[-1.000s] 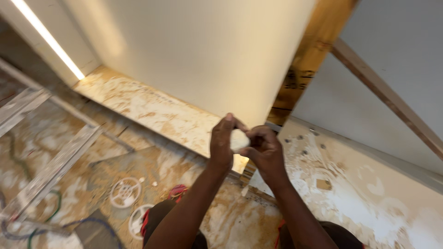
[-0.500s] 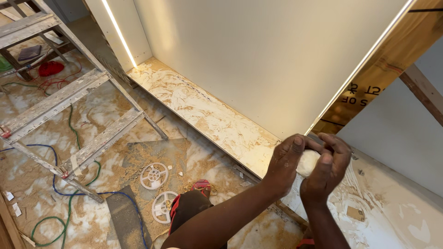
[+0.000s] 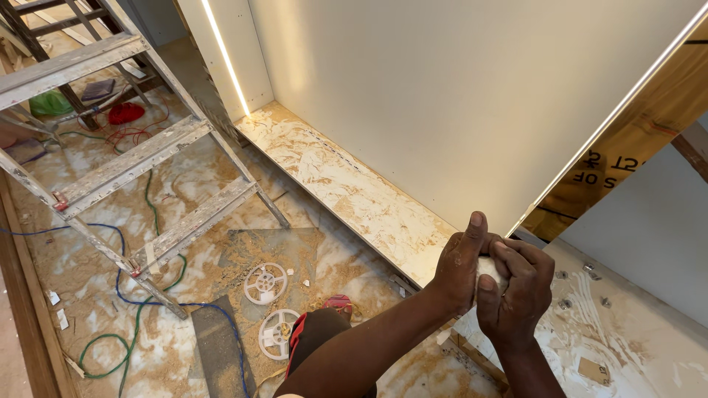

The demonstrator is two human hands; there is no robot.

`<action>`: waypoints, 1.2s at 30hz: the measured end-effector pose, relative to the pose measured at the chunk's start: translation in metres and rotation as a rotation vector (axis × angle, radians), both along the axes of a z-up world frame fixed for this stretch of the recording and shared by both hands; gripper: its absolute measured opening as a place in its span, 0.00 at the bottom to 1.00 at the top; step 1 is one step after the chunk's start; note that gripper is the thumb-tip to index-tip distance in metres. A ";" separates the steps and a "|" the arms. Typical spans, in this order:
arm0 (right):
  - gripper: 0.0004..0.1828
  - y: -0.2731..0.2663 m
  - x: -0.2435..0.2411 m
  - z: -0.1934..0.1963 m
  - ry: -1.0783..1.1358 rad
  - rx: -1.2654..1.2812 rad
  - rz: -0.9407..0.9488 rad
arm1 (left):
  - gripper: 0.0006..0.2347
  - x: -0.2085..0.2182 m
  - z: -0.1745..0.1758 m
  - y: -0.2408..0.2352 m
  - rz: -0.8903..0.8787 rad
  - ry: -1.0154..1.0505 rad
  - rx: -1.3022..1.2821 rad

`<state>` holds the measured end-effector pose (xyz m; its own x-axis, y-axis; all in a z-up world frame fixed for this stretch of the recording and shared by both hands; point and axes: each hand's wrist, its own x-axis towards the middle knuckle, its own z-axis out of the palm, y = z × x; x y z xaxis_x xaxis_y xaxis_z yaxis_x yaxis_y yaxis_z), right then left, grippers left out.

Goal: The person applies white tape to the corner joint of a drywall structure. They repeatedly tear off small pieces of tape and press them onto the seam between the drywall and a wooden beam.

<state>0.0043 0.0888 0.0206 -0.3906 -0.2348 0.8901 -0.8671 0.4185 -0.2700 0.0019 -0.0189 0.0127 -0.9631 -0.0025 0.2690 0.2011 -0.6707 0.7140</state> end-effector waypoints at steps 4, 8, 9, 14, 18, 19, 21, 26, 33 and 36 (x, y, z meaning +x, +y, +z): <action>0.22 0.005 -0.016 -0.006 -0.128 -0.049 -0.016 | 0.26 -0.003 0.006 -0.006 0.036 0.012 -0.059; 0.17 0.019 -0.027 -0.004 -0.181 -0.144 -0.229 | 0.16 -0.014 0.017 -0.023 0.217 -0.042 -0.251; 0.17 0.024 -0.030 -0.002 -0.173 -0.151 -0.255 | 0.17 -0.014 0.019 -0.027 0.265 -0.032 -0.315; 0.26 0.034 -0.036 0.011 -0.383 -0.245 -0.109 | 0.27 -0.016 0.015 -0.025 0.321 -0.135 -0.727; 0.24 0.034 -0.039 0.011 -0.461 -0.224 -0.090 | 0.26 -0.016 0.004 -0.015 0.219 0.006 -0.728; 0.21 0.036 -0.041 0.010 -0.443 -0.220 -0.131 | 0.25 -0.017 0.002 -0.014 0.204 -0.015 -0.734; 0.16 0.041 -0.046 0.003 -0.459 -0.262 -0.150 | 0.24 -0.020 -0.004 -0.013 0.176 -0.024 -0.684; 0.15 0.048 -0.060 -0.006 -0.528 -0.361 -0.090 | 0.23 -0.031 -0.014 -0.014 0.144 -0.016 -0.566; 0.17 0.047 -0.065 -0.011 -0.793 -0.464 -0.109 | 0.23 -0.024 -0.003 -0.016 0.140 -0.052 -0.569; 0.15 0.050 -0.069 -0.015 -0.844 -0.496 -0.072 | 0.22 -0.023 -0.001 -0.017 0.138 -0.058 -0.558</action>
